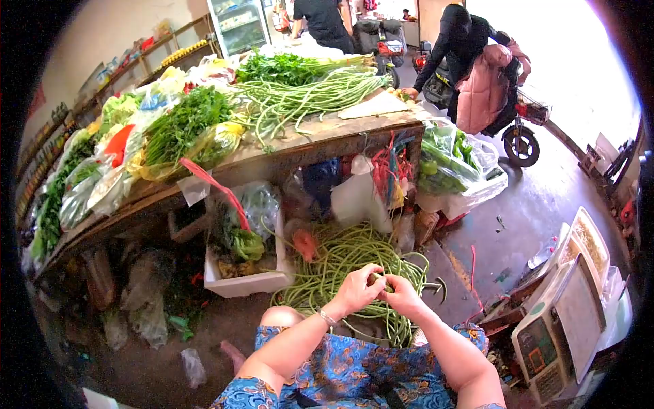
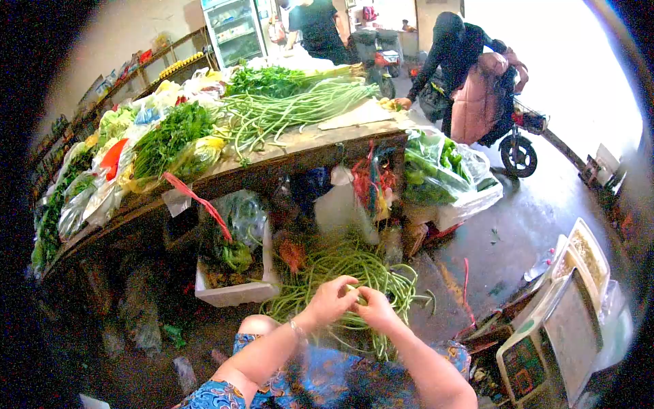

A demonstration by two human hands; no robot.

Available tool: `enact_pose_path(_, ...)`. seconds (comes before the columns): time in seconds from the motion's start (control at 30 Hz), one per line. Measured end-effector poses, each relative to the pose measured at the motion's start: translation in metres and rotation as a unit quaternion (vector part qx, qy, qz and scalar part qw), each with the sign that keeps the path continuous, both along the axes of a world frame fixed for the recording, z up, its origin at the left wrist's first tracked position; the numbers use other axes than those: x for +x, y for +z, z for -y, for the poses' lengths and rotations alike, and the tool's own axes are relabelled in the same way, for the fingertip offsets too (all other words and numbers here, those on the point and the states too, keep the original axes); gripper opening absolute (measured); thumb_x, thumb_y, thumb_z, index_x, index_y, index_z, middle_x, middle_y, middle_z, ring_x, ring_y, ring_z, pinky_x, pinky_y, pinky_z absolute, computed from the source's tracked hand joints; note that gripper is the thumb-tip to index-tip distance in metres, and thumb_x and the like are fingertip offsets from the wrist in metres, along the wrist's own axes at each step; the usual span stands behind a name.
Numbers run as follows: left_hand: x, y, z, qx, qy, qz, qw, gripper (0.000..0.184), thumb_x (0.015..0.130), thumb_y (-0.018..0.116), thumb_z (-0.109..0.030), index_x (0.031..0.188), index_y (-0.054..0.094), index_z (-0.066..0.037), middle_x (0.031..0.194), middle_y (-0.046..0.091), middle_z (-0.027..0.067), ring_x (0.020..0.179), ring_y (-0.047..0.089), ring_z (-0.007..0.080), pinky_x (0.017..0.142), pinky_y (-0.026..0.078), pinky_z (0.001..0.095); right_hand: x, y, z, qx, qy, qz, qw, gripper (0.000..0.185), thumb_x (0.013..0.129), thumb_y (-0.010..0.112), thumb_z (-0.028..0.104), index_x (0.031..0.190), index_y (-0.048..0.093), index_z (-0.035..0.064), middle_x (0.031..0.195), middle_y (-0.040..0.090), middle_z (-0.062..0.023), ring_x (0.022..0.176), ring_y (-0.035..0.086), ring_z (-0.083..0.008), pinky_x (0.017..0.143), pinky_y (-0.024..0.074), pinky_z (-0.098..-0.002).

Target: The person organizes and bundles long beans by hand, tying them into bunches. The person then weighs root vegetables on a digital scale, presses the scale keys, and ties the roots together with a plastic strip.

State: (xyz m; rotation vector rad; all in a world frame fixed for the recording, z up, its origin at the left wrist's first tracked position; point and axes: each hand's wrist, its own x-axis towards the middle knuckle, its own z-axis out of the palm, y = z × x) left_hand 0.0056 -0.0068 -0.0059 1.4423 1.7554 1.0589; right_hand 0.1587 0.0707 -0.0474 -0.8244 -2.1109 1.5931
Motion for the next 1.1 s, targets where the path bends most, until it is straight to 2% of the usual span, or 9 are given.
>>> enact_pose_path(0.13,-0.005,-0.009,-0.001,-0.004,-0.005,0.065,0.998,0.029,0.085,0.063,-0.027,0.095,0.062,0.0,0.068,0.06,0.0091,0.06,0.055,0.0155,0.058,0.047,0.0312,-0.001,0.007,0.003,0.009,-0.008,0.005,1.0,0.036,0.082,0.074,0.023,0.107,0.062,-0.0004,0.094,0.067,-0.0167,0.087,0.062,-0.0208,0.078,0.0486,-0.0366)
enact_pose_path(0.27,-0.007,-0.012,-0.003,-0.011,-0.013,0.154,0.988,0.018,0.086,0.062,-0.018,0.094,0.062,-0.002,0.069,0.057,0.0006,0.063,0.052,0.0072,0.058,0.045,0.0263,-0.001,0.006,0.002,0.015,-0.008,0.008,1.0,0.039,0.081,0.075,0.025,0.108,0.063,-0.0002,0.094,0.068,-0.0151,0.086,0.063,-0.0205,0.079,0.049,-0.0358)
enact_pose_path(0.53,0.0,0.006,-0.002,0.016,-0.041,0.17,0.985,0.014,0.089,0.062,-0.016,0.095,0.061,-0.003,0.073,0.055,-0.0027,0.067,0.05,0.0044,0.06,0.044,0.0235,0.003,0.018,-0.001,-0.031,0.038,0.025,0.999,0.05,0.083,0.075,0.031,0.116,0.06,-0.0031,0.103,0.069,-0.0135,0.096,0.06,-0.016,0.085,0.0483,-0.0332)
enact_pose_path(0.6,-0.002,0.005,-0.001,0.025,-0.048,0.163,0.985,0.014,0.09,0.063,-0.016,0.095,0.061,-0.004,0.074,0.055,-0.0032,0.068,0.049,0.004,0.06,0.043,0.0232,0.005,0.029,0.001,-0.108,0.039,0.051,0.992,0.042,0.088,0.071,0.03,0.113,0.062,-0.0024,0.098,0.067,-0.0042,0.094,0.055,-0.0095,0.084,0.0461,-0.029)
enact_pose_path(0.67,-0.006,0.0,-0.002,0.007,-0.082,0.13,0.988,0.016,0.092,0.064,-0.017,0.1,0.06,-0.004,0.081,0.059,-0.0027,0.074,0.056,0.0038,0.064,0.047,0.0214,0.005,0.027,0.001,-0.086,0.039,0.05,0.994,0.041,0.089,0.071,0.029,0.113,0.062,-0.0024,0.096,0.066,-0.003,0.09,0.055,-0.0086,0.08,0.0463,-0.0279)
enact_pose_path(0.77,-0.002,0.003,0.0,0.022,-0.075,0.153,0.985,0.016,0.091,0.064,-0.019,0.095,0.061,-0.004,0.073,0.054,-0.0034,0.067,0.047,0.0044,0.06,0.042,0.0227,0.003,0.007,0.0,-0.058,0.042,0.021,0.997,0.036,0.09,0.07,0.027,0.11,0.062,-0.002,0.089,0.063,-0.0007,0.08,0.053,-0.0068,0.071,0.0454,-0.0256)
enact_pose_path(0.83,-0.004,0.004,0.001,0.022,-0.089,0.139,0.986,0.014,0.092,0.064,-0.018,0.097,0.061,-0.005,0.075,0.056,-0.0041,0.069,0.05,0.0031,0.061,0.043,0.0217,0.002,0.017,0.003,-0.049,0.046,-0.009,0.998,0.032,0.09,0.069,0.025,0.107,0.063,-0.0015,0.085,0.062,0.0003,0.074,0.052,-0.0059,0.066,0.0444,-0.0246)
enact_pose_path(0.9,-0.004,0.006,0.002,0.021,-0.101,0.124,0.987,0.013,0.093,0.064,-0.017,0.099,0.061,-0.006,0.078,0.058,-0.0049,0.072,0.052,0.0018,0.062,0.045,0.0207,0.003,0.032,0.006,-0.122,0.063,0.016,0.99,0.022,0.09,0.067,0.02,0.099,0.063,0.0002,0.078,0.058,0.0022,0.067,0.049,-0.0051,0.059,0.0414,-0.0237)
enact_pose_path(1.1,-0.002,0.006,0.005,0.021,-0.109,0.154,0.982,0.013,0.091,0.066,-0.016,0.098,0.061,-0.006,0.077,0.055,-0.0073,0.07,0.048,0.0006,0.06,0.042,0.0198,0.003,0.037,0.007,-0.111,0.091,0.069,0.987,0.014,0.089,0.065,0.016,0.092,0.063,0.0017,0.074,0.057,0.0017,0.065,0.05,-0.0071,0.058,0.0424,-0.025)
